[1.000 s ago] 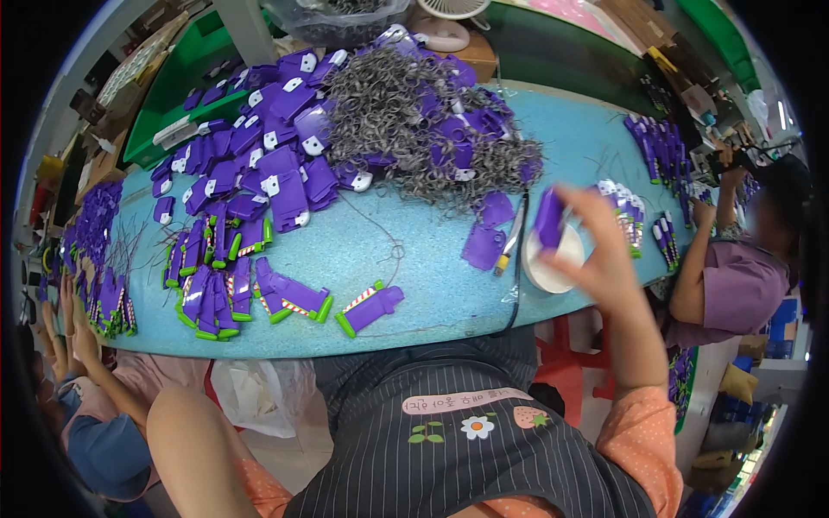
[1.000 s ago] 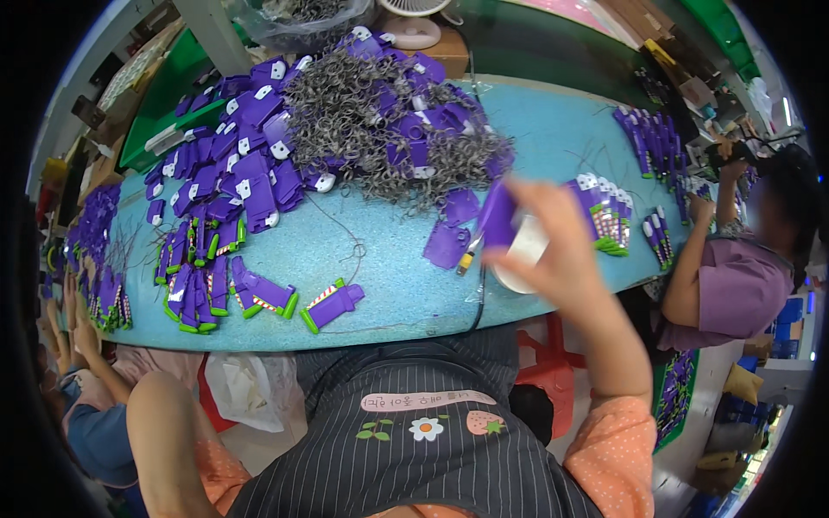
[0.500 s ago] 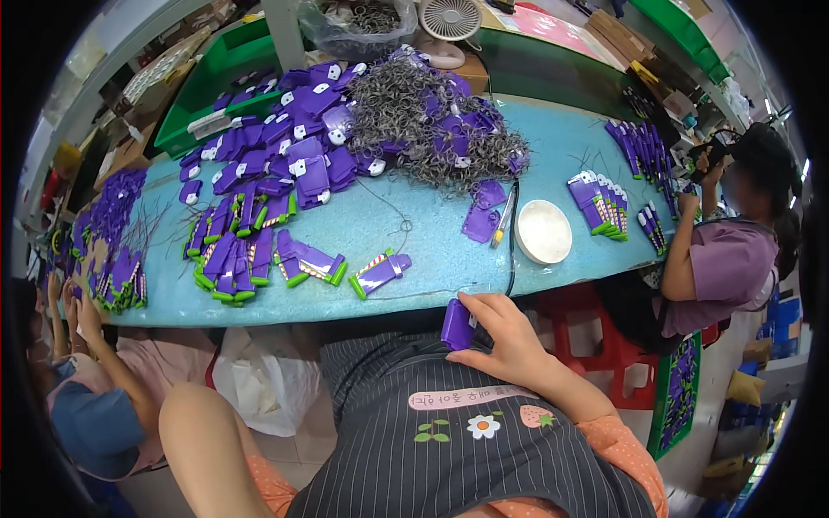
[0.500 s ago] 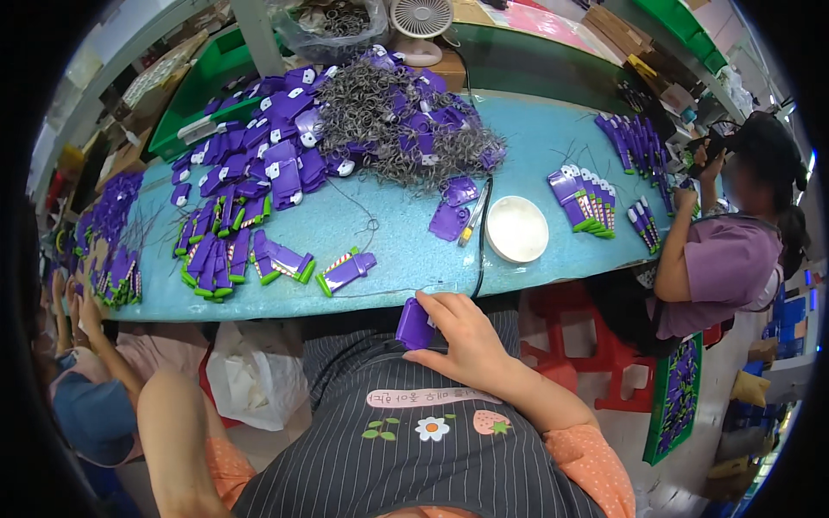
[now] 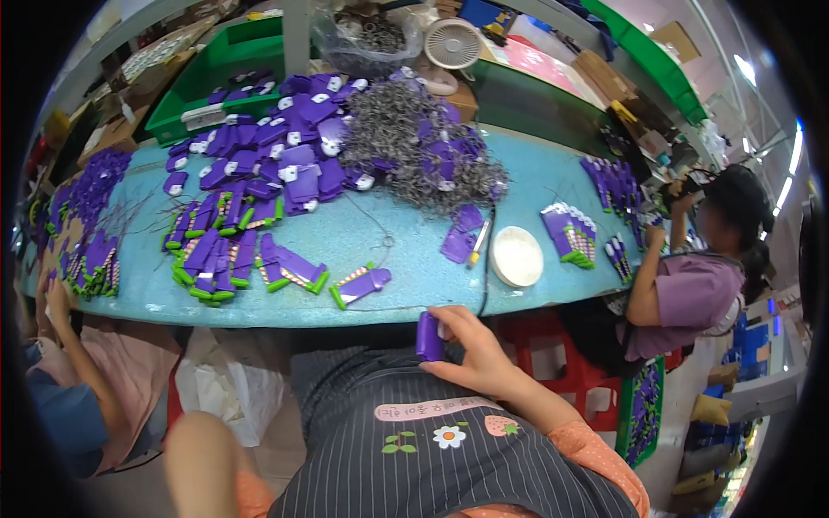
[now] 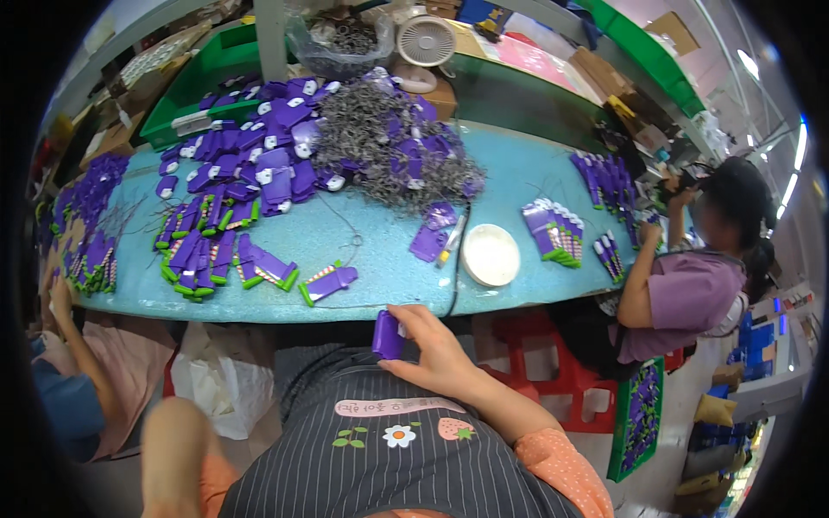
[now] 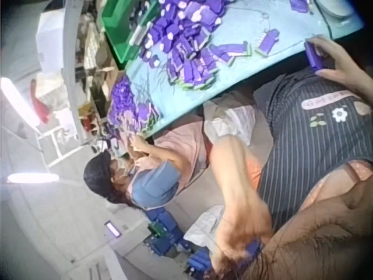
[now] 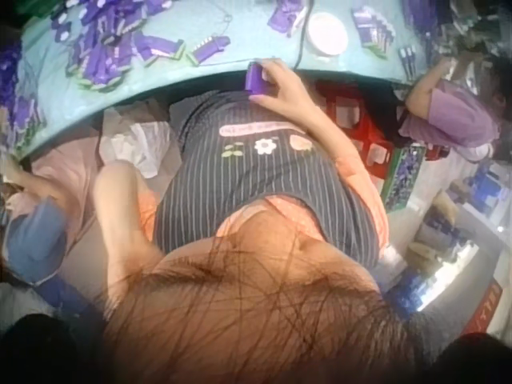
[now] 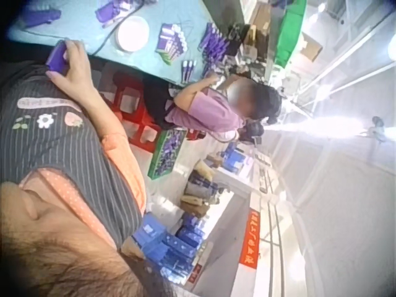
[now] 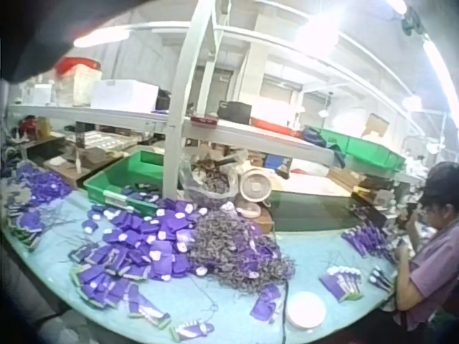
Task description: The person assembles purple plastic components by hand, inserting small white pieces and threading grey cords through them. The person handles the parts one at a time, picking them from a pile on the table, performing the assembly, and placing the finished units back on the table.
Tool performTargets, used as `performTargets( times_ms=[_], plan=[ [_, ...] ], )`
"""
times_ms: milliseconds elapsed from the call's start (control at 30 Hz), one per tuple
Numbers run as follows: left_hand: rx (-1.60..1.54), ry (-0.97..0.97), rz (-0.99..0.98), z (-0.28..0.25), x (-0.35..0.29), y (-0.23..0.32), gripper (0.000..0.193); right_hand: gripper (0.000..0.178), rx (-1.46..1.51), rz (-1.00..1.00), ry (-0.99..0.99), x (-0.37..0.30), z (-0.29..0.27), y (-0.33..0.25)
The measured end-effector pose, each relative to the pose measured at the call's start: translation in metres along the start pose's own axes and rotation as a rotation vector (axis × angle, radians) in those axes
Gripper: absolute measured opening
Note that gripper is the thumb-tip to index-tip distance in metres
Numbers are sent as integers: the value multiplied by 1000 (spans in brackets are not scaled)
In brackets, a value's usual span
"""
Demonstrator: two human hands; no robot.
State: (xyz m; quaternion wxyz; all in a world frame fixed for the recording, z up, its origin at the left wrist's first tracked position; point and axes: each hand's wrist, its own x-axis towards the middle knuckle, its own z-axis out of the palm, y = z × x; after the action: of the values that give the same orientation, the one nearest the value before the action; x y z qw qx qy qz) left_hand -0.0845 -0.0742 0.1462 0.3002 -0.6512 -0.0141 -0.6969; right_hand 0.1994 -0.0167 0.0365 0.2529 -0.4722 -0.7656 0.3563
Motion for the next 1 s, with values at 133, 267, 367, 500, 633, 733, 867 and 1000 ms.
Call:
performTargets(
  times_ms=[133,267,367,500,633,733,867,1000],
  plan=[
    [101,-111,-1207,14,-68,18,33,69,60,-41,45,24,1,-1],
    [-1019,-302,-2088,58,-133,32,49,72,32,-106,53,39,6,-6],
    [-1048,-565,-2138,61,-160,23,47,71,-27,-121,67,44,10,0],
    [-955,-641,-1977,68,-167,18,46,69,-3,-68,70,43,18,3],
    [-996,-623,-2054,72,-174,15,47,66,-38,-53,69,46,19,14],
    [-755,-901,-1997,77,-170,12,43,66,-1,-83,109,49,20,18],
    [-645,-404,-2252,65,-185,-3,25,70,-92,-63,123,60,-3,24],
    [-240,-186,-2220,44,-179,-54,22,67,-371,-143,17,84,-13,25]
  ],
)
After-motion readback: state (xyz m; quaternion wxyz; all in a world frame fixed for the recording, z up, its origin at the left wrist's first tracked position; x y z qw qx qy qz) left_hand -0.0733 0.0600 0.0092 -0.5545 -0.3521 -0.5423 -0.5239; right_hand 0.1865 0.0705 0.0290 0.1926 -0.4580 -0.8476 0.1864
